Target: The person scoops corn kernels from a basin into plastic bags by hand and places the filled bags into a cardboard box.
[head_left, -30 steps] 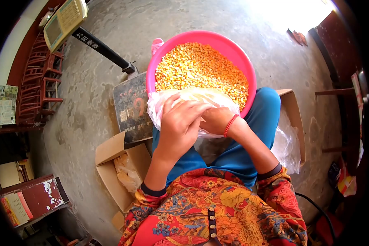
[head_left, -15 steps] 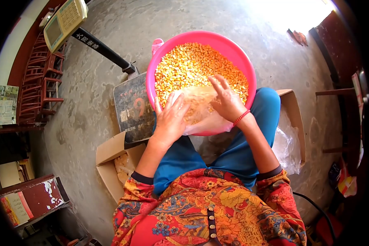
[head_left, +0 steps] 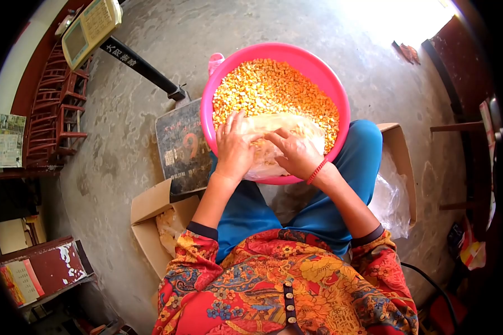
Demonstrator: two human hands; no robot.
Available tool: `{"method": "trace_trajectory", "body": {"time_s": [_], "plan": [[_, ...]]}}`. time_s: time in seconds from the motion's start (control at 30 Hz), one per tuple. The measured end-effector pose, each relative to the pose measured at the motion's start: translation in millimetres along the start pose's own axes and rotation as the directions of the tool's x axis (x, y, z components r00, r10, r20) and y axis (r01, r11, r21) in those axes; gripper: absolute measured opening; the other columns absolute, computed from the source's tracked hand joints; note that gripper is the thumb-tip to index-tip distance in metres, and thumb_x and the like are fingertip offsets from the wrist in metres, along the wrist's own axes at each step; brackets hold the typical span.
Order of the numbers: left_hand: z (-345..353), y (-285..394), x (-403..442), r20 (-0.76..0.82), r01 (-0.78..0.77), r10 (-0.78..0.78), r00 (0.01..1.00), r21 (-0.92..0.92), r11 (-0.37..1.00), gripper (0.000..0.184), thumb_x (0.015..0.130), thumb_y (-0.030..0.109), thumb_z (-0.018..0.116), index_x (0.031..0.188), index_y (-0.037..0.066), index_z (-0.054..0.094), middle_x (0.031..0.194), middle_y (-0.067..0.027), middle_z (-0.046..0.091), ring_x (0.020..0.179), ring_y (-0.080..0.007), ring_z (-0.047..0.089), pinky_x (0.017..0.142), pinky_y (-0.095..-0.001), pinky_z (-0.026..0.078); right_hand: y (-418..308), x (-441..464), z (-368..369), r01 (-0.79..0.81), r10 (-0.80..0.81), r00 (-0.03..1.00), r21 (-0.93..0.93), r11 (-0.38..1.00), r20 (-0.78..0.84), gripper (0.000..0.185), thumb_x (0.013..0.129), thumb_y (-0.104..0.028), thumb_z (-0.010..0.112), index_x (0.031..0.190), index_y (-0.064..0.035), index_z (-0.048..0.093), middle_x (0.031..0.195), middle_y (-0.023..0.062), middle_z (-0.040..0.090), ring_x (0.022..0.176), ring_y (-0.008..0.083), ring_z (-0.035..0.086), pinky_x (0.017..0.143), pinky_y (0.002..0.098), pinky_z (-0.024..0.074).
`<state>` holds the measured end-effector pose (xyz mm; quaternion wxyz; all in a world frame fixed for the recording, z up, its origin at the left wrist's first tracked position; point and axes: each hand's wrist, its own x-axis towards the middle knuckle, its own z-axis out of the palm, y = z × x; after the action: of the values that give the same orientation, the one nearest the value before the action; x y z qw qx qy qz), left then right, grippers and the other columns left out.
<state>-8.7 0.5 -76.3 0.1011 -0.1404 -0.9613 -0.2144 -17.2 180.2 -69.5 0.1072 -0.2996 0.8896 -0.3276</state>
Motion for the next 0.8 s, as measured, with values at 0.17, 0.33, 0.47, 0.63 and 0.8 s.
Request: {"method": "trace_trajectory", "body": {"time_s": [0.17,0.33,0.47,0.63,0.8], "plan": [[11,-25,-5,0.032,0.099,-0.1,0.994,0.028,0.995,0.036,0.067,-0.002,0.053,0.098,0.011,0.067,0.123,-0.0154,0.046,0.116,-0.0306,0.041,0.095,-0.0418,0.033,16,-4,3,-0.011,0.017,1.0,-0.224,0.974,0.024,0.07,0.063,-0.005,0.06,0.129,-0.0111,0.039,0.122,0.0192,0.044,0.105,0.035,0.05,0.088,0.0403,0.0413],[5,-23,-3,-0.106,0.098,-0.096,0.99,0.018,0.995,0.045,0.066,-0.004,0.051,0.109,0.005,0.06,0.123,-0.018,0.045,0.114,-0.0336,0.042,0.097,-0.0391,0.033,19,3,-12,-0.071,0.076,0.997,-0.231,0.97,0.012,0.071,0.064,-0.007,0.062,0.13,-0.0113,0.038,0.123,0.02,0.042,0.11,0.0357,0.046,0.093,0.0405,0.038],[17,-19,-6,-0.16,0.082,-0.118,0.98,-0.213,0.974,0.043,0.069,0.002,0.057,0.111,0.006,0.057,0.124,-0.0204,0.042,0.115,-0.0352,0.041,0.099,-0.0396,0.032,19,11,-10,0.027,-0.038,0.997,-0.158,0.987,-0.064,0.064,0.068,-0.012,0.062,0.128,-0.012,0.041,0.126,0.0173,0.042,0.111,0.0338,0.045,0.093,0.0399,0.0376],[15,-14,-9,-0.263,0.087,-0.166,0.95,-0.289,0.953,0.052,0.075,0.009,0.06,0.124,0.003,0.044,0.125,-0.0219,0.041,0.115,-0.0355,0.042,0.096,-0.0396,0.036,23,21,5,0.068,-0.099,0.991,-0.288,0.955,-0.095,0.052,0.071,-0.016,0.058,0.123,-0.014,0.048,0.126,0.0136,0.044,0.117,0.0312,0.041,0.096,0.041,0.0341],[19,-24,-7,-0.22,0.219,-0.386,0.896,-0.539,0.814,0.061,0.077,0.014,0.061,0.128,-0.005,0.033,0.12,-0.0243,0.046,0.112,-0.0337,0.047,0.093,-0.038,0.04,27,22,2,0.062,-0.111,0.983,-0.3,0.952,-0.15,0.05,0.07,-0.013,0.058,0.12,-0.0133,0.05,0.125,0.0127,0.045,0.116,0.0314,0.042,0.097,0.0414,0.0343]]}}
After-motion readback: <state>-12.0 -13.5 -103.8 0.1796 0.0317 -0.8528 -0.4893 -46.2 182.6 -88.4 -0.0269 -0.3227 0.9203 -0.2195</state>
